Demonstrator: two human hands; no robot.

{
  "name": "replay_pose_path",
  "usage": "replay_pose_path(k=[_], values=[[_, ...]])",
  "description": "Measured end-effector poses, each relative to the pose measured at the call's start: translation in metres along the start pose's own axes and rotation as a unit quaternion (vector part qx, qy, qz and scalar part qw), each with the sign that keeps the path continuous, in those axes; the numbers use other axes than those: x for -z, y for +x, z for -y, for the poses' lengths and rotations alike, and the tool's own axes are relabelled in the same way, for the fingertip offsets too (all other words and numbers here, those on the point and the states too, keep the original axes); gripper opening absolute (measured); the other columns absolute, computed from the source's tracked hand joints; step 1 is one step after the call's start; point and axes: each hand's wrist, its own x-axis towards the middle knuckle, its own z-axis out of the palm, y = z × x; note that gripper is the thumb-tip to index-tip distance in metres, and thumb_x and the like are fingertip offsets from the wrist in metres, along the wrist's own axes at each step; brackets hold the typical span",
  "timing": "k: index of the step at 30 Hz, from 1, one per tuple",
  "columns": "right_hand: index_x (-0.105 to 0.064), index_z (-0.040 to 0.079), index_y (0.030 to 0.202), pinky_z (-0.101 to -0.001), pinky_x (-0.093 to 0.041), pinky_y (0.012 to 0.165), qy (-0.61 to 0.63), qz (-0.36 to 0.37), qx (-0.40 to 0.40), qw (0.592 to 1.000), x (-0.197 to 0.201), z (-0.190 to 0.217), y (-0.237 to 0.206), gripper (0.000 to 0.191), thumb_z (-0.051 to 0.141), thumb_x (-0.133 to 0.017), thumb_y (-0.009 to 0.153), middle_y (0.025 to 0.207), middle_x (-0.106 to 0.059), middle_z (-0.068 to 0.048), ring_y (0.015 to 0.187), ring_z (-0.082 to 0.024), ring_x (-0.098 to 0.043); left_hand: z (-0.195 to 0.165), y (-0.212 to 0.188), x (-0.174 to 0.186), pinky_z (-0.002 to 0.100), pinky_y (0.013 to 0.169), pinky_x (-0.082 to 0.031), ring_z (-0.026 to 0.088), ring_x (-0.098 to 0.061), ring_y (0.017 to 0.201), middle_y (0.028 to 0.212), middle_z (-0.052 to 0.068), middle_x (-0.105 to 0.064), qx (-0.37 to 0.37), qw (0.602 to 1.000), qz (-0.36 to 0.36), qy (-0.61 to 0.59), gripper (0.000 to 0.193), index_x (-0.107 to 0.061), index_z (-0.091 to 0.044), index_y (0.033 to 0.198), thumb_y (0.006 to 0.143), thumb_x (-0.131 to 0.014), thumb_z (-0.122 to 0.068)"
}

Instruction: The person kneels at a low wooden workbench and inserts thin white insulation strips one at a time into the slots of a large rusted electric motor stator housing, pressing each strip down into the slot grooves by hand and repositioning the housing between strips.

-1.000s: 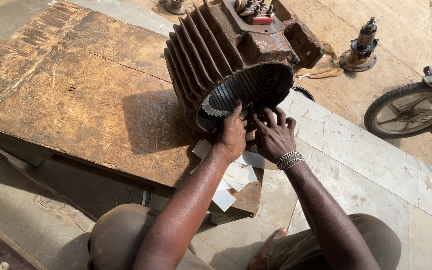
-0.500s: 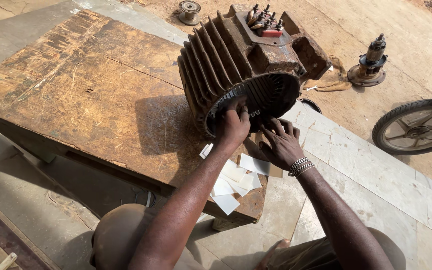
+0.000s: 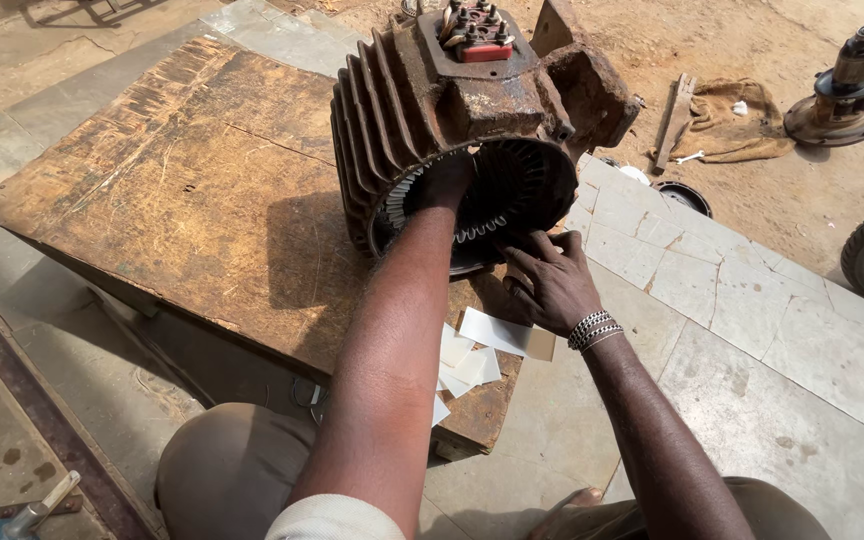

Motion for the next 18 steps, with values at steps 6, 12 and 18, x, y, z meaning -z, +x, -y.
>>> replay_pose_path(k=[6, 12, 18], values=[[-0.063, 0.025, 0.14, -0.0448, -0.041, 0.102, 0.003, -0.033, 0.024, 0.999, 0.001, 0.003, 0.002, 0.052, 0.045, -0.063, 0.092, 0.142, -0.055, -0.007, 0.111, -0.033, -0.045, 0.004, 0.011, 0.008, 0.047, 0.092, -0.056, 0.032, -0.069, 0.108, 0.119, 0.018, -0.07, 0.006, 1.0, 0.004, 0.006, 0.037, -0.063, -0.008, 0.131, 0.099, -0.055, -0.024], [-0.062, 0.028, 0.142, -0.0456, -0.04, 0.102, 0.022, -0.018, 0.013, 1.0, 0.003, 0.005, 0.002, 0.052, 0.044, -0.063, 0.093, 0.144, -0.054, -0.006, 0.114, -0.034, -0.045, -0.005, 0.027, 0.022, 0.046, 0.092, -0.056, 0.031, -0.069, 0.108, 0.119, 0.017, -0.071, -0.002, 0.997, -0.077, -0.019, 0.037, -0.063, -0.009, 0.131, 0.099, -0.055, -0.025], [-0.062, 0.028, 0.14, -0.0459, -0.041, 0.101, 0.019, -0.009, -0.003, 1.0, 0.0, 0.004, 0.004, 0.053, 0.047, -0.065, 0.091, 0.146, -0.051, -0.009, 0.115, -0.036, -0.044, -0.005, 0.02, 0.026, 0.045, 0.093, -0.056, 0.029, -0.07, 0.108, 0.119, 0.016, -0.071, -0.012, 0.997, -0.069, -0.006, 0.036, -0.063, -0.01, 0.131, 0.099, -0.055, -0.026]])
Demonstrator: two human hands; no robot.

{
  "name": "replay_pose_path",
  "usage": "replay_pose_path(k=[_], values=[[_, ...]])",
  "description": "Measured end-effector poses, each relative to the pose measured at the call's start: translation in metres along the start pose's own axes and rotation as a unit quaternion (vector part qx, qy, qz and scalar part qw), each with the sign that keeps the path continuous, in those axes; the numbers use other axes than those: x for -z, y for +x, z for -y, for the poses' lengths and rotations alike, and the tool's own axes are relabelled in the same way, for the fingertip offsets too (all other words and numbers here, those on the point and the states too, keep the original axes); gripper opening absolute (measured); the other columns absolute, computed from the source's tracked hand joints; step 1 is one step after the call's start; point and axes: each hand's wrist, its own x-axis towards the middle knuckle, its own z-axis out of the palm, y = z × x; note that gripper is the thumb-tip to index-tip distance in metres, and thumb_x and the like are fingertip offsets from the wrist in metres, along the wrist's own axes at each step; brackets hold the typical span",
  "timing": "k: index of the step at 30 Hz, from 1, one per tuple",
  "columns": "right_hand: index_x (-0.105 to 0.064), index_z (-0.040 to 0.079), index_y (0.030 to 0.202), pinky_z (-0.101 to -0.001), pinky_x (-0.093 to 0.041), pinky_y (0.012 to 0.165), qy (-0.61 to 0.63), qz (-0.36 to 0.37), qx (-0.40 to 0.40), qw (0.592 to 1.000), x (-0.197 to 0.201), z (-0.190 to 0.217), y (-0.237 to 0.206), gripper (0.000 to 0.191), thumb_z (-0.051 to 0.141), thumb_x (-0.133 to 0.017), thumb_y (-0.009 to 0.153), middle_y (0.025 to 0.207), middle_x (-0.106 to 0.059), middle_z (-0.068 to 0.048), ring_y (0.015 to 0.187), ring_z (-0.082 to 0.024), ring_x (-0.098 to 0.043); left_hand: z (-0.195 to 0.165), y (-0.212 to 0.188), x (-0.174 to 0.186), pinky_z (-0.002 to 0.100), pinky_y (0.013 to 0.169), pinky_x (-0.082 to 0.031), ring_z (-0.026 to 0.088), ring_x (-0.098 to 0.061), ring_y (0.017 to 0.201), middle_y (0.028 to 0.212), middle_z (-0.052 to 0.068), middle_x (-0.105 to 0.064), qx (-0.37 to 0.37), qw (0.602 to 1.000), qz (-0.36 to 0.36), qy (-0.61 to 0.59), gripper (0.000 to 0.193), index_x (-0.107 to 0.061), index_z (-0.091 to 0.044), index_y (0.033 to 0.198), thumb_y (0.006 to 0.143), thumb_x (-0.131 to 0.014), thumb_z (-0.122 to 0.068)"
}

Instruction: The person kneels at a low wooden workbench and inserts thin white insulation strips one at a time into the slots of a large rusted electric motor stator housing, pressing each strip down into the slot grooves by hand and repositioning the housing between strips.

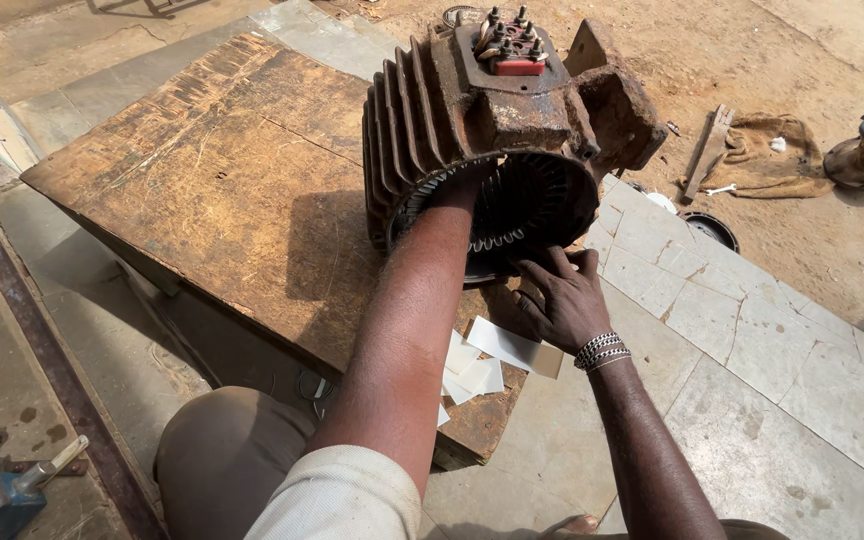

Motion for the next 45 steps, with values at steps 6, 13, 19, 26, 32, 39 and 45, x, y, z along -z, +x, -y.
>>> replay_pose_path(k=[6, 13, 19, 26, 32, 39, 45], values=[[-0.06, 0.028, 0.142, -0.0451, -0.04, 0.104, -0.013, -0.018, 0.014, 1.0, -0.003, -0.002, -0.001, 0.057, 0.041, -0.067, 0.087, 0.148, -0.051, -0.011, 0.12, -0.037, -0.045, -0.001, -0.033, -0.002, 0.044, 0.093, -0.056, 0.028, -0.07, 0.108, 0.119, 0.015, -0.072, -0.04, 0.997, 0.048, 0.04, 0.035, -0.063, -0.012, 0.13, 0.1, -0.055, -0.027], [-0.059, 0.029, 0.143, -0.0475, -0.04, 0.108, 0.018, 0.02, 0.005, 1.0, -0.002, -0.004, -0.001, 0.058, 0.036, -0.068, 0.086, 0.151, -0.049, -0.012, 0.121, -0.035, -0.045, -0.009, -0.127, 0.023, 0.038, 0.066, -0.063, 0.026, -0.078, 0.08, 0.097, 0.016, -0.079, -0.078, 0.98, 0.087, -0.161, 0.032, -0.061, -0.01, 0.13, 0.104, -0.059, -0.027], [-0.065, 0.031, 0.137, -0.0439, -0.045, 0.106, 0.171, 0.036, -0.029, 0.984, 0.008, -0.012, -0.002, 0.063, 0.019, -0.064, 0.076, 0.151, -0.052, -0.004, 0.124, -0.033, -0.041, 0.056, -0.162, 0.076, 0.026, 0.057, -0.061, 0.013, -0.075, 0.068, 0.086, 0.008, -0.078, -0.397, 0.773, -0.406, -0.283, 0.016, -0.076, -0.008, 0.109, 0.105, -0.065, -0.02], [-0.074, 0.024, 0.127, -0.041, -0.046, 0.108, 0.391, 0.032, -0.065, 0.917, 0.01, -0.027, -0.01, 0.051, 0.011, -0.062, 0.079, 0.154, -0.058, 0.006, 0.128, -0.026, -0.043, 0.092, -0.07, 0.127, 0.041, 0.11, -0.045, 0.022, -0.058, 0.125, 0.132, 0.017, -0.064, -0.035, 0.813, -0.242, -0.528, 0.051, -0.067, -0.009, 0.129, 0.097, -0.065, -0.049], [-0.07, 0.023, 0.133, -0.0424, -0.036, 0.122, 0.445, 0.03, -0.081, 0.892, 0.004, -0.034, -0.013, 0.056, 0.003, -0.062, 0.081, 0.156, -0.054, 0.006, 0.153, -0.024, -0.029, 0.083, -0.053, 0.118, 0.044, 0.12, -0.035, 0.026, -0.046, 0.144, 0.156, 0.014, -0.048, -0.016, 0.846, -0.078, -0.527, 0.091, -0.044, -0.011, 0.154, 0.09, -0.05, -0.076], [-0.061, 0.022, 0.142, -0.0477, -0.026, 0.127, 0.508, 0.024, -0.085, 0.857, 0.007, -0.03, -0.004, 0.058, 0.009, -0.063, 0.086, 0.162, -0.046, 0.0, 0.16, -0.025, -0.016, 0.094, -0.064, 0.108, 0.046, 0.118, -0.04, 0.028, -0.052, 0.141, 0.15, 0.017, -0.057, -0.029, 0.843, -0.111, -0.526, 0.093, -0.052, -0.008, 0.151, 0.09, -0.044, -0.078], [-0.064, 0.016, 0.139, -0.0458, -0.038, 0.12, 0.436, -0.044, -0.042, 0.898, -0.017, -0.021, 0.021, 0.042, 0.035, -0.061, 0.102, 0.162, -0.047, -0.009, 0.149, -0.027, -0.045, 0.119, -0.125, 0.074, 0.057, 0.099, -0.05, 0.035, -0.056, 0.119, 0.126, 0.022, -0.05, 0.028, 0.872, -0.159, -0.462, 0.088, -0.047, -0.003, 0.138, 0.094, -0.044, -0.08]])
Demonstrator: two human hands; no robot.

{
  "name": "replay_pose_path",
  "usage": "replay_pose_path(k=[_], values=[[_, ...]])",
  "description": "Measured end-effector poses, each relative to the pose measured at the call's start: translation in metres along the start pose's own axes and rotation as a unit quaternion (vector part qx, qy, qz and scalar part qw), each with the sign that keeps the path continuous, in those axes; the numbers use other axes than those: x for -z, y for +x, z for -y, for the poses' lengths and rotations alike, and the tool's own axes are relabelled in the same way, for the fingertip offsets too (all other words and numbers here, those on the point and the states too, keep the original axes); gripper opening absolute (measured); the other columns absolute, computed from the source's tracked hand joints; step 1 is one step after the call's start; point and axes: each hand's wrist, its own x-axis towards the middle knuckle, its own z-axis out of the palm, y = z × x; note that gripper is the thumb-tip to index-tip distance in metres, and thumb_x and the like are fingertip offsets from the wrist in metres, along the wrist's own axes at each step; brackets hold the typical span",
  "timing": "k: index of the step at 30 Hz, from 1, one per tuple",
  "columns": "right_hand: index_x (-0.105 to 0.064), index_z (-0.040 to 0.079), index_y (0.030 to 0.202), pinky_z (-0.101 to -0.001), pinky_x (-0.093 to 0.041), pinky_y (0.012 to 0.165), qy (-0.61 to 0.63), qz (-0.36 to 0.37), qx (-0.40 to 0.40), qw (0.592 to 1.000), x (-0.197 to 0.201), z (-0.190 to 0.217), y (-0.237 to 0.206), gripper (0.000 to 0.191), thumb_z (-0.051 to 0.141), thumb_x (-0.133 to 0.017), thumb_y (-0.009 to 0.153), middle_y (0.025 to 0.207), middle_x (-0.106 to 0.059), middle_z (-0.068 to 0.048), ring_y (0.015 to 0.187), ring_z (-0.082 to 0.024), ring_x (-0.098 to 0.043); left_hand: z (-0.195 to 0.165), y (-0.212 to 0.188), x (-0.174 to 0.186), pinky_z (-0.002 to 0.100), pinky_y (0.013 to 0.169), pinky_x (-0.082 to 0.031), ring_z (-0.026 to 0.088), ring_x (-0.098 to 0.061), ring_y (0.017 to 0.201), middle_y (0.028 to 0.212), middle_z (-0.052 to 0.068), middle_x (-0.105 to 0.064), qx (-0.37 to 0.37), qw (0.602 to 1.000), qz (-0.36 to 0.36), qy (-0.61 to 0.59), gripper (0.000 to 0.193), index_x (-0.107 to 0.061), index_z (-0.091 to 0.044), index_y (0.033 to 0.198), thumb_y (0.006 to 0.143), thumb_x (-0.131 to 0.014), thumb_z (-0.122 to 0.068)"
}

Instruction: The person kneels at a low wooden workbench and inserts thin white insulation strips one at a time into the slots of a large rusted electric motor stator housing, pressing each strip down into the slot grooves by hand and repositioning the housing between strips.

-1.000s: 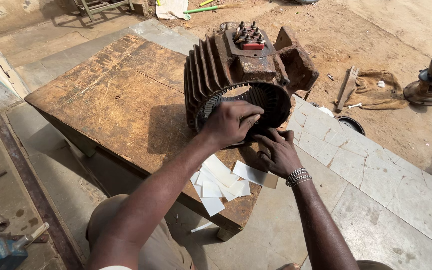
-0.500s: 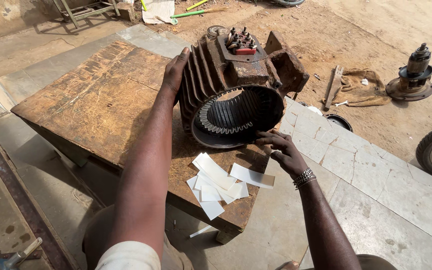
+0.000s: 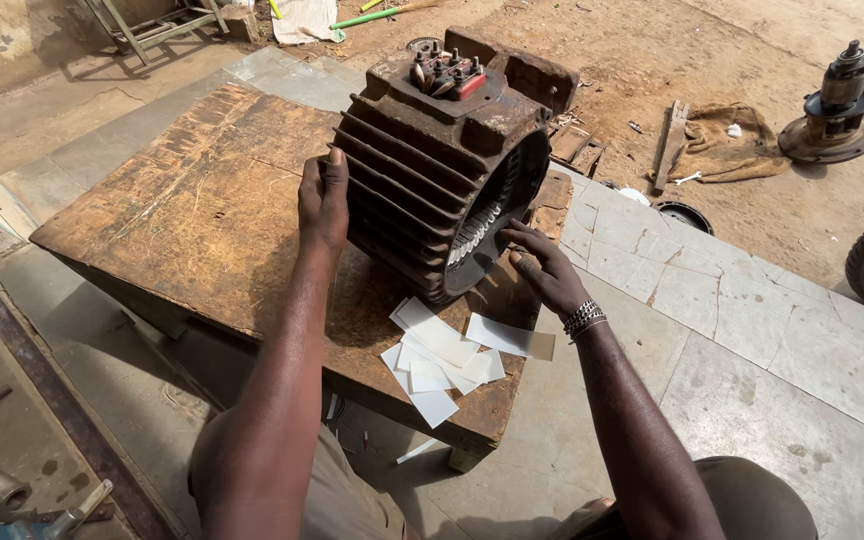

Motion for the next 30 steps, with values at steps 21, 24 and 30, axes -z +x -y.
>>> replay_pose_path(k=[21, 24, 30], values=[[-0.061, -0.001, 0.121, -0.0309, -0.054, 0.088, 0.091, -0.236, 0.044, 0.967, -0.026, 0.019, 0.025, 0.056, 0.051, -0.066, 0.101, 0.107, -0.071, -0.01, 0.098, -0.015, -0.065, 0.058, -0.109, -0.074, 0.044, 0.083, -0.048, 0.03, -0.06, 0.093, 0.096, 0.015, -0.062, -0.251, 0.964, -0.061, -0.058, 0.052, -0.064, -0.002, 0.1, 0.103, -0.057, -0.053], [-0.065, -0.004, 0.112, -0.0352, -0.053, 0.08, 0.063, -0.246, -0.021, 0.967, -0.03, 0.04, 0.031, 0.052, 0.046, -0.068, 0.098, 0.095, -0.071, -0.016, 0.086, -0.022, -0.064, 0.06, -0.102, -0.069, 0.042, 0.084, -0.048, 0.027, -0.062, 0.098, 0.105, 0.012, -0.064, -0.268, 0.956, -0.043, -0.11, 0.055, -0.064, 0.0, 0.112, 0.103, -0.055, -0.054], [-0.064, -0.006, 0.113, -0.0351, -0.056, 0.083, 0.019, -0.237, 0.042, 0.971, -0.036, 0.074, 0.0, 0.051, 0.044, -0.066, 0.1, 0.099, -0.075, -0.017, 0.092, -0.024, -0.07, 0.065, -0.11, -0.056, 0.04, 0.078, -0.048, 0.024, -0.057, 0.083, 0.085, 0.012, -0.06, -0.161, 0.983, -0.049, -0.076, 0.057, -0.063, 0.0, 0.097, 0.109, -0.054, -0.056]])
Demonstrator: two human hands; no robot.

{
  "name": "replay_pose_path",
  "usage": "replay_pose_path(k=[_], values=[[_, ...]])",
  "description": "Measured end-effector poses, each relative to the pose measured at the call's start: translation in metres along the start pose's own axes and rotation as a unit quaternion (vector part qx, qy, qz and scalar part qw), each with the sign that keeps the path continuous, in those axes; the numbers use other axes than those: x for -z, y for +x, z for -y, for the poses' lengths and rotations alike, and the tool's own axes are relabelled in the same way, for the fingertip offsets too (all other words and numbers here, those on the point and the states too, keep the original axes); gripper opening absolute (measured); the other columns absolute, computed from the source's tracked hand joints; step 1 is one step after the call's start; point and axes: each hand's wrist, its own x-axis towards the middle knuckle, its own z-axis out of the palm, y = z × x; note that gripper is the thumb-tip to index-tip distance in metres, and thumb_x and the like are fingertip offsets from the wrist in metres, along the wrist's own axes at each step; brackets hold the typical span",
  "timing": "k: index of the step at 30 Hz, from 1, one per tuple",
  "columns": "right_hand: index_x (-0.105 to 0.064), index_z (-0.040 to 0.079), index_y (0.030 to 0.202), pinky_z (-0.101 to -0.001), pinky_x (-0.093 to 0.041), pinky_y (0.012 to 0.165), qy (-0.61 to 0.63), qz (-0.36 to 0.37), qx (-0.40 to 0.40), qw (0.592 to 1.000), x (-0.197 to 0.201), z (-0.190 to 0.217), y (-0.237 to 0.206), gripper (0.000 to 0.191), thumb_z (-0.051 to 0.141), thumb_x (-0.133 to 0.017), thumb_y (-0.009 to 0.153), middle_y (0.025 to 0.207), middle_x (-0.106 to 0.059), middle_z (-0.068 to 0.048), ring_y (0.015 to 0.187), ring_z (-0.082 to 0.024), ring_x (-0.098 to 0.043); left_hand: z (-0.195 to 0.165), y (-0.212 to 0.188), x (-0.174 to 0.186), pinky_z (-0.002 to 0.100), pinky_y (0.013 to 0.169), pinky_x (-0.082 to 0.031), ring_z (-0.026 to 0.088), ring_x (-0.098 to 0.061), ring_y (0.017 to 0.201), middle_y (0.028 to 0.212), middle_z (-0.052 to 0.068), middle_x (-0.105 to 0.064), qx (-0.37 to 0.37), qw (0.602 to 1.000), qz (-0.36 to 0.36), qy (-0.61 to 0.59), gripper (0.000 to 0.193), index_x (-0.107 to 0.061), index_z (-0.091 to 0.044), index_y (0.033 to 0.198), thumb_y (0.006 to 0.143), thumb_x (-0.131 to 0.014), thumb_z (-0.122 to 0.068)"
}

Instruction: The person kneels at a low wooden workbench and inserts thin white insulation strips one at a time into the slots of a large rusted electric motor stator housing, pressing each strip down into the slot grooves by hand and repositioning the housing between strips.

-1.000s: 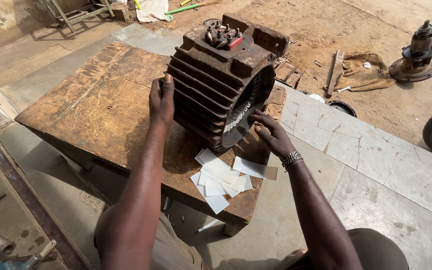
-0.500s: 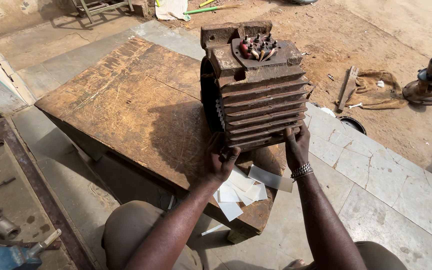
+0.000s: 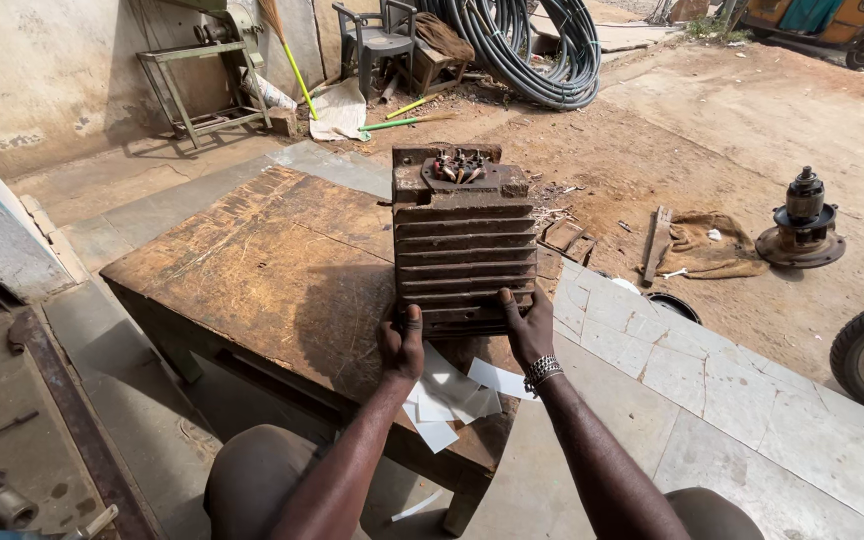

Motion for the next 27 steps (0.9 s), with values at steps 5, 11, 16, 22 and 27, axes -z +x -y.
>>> replay_pose_path(k=[5, 11, 16, 22, 27], values=[[-0.062, -0.006, 0.114, -0.0352, -0.06, 0.081, -0.02, 0.047, -0.018, 0.999, 0.028, 0.027, -0.036, 0.053, 0.043, -0.067, 0.097, 0.099, -0.076, -0.018, 0.09, -0.022, -0.074, -0.029, -0.045, 0.012, 0.039, 0.083, -0.049, 0.022, -0.061, 0.094, 0.1, 0.01, -0.064, -0.049, 0.998, 0.011, -0.044, 0.061, -0.062, 0.0, 0.118, 0.103, -0.048, -0.058], [-0.063, -0.008, 0.107, -0.0341, -0.061, 0.074, -0.04, 0.081, -0.016, 0.996, 0.036, 0.047, -0.053, 0.051, 0.041, -0.07, 0.094, 0.091, -0.077, -0.016, 0.084, -0.019, -0.074, -0.055, -0.058, 0.018, 0.04, 0.088, -0.05, 0.025, -0.06, 0.097, 0.106, 0.014, -0.057, -0.05, 0.998, -0.027, 0.018, 0.061, -0.057, 0.0, 0.113, 0.111, -0.036, -0.058], [-0.069, -0.005, 0.1, -0.0324, -0.058, 0.065, -0.051, 0.064, 0.01, 0.997, 0.017, 0.074, -0.023, 0.048, 0.042, -0.072, 0.092, 0.083, -0.077, -0.014, 0.075, -0.018, -0.073, -0.08, -0.017, 0.026, 0.043, 0.094, -0.048, 0.028, -0.059, 0.108, 0.117, 0.019, -0.053, -0.093, 0.989, -0.073, 0.089, 0.064, -0.056, 0.002, 0.122, 0.113, -0.029, -0.056], [-0.068, -0.002, 0.082, -0.0301, -0.045, 0.046, -0.062, 0.01, -0.046, 0.997, -0.001, 0.081, 0.051, 0.054, 0.051, -0.075, 0.091, 0.063, -0.066, -0.008, 0.052, -0.014, -0.058, -0.093, 0.065, 0.016, 0.043, 0.062, -0.049, 0.025, -0.062, 0.066, 0.072, 0.009, -0.057, -0.015, 0.988, -0.091, 0.121, 0.055, -0.052, -0.003, 0.103, 0.109, -0.034, -0.055], [-0.053, 0.002, 0.077, -0.0274, -0.044, 0.052, 0.054, -0.027, -0.07, 0.996, -0.021, 0.081, 0.117, 0.056, 0.049, -0.074, 0.1, 0.071, -0.053, -0.001, 0.059, -0.009, -0.049, -0.075, 0.147, -0.005, 0.038, 0.054, -0.047, 0.017, -0.06, 0.059, 0.063, 0.003, -0.055, -0.056, 0.98, -0.101, 0.162, 0.057, -0.057, -0.01, 0.084, 0.107, -0.042, -0.059]])
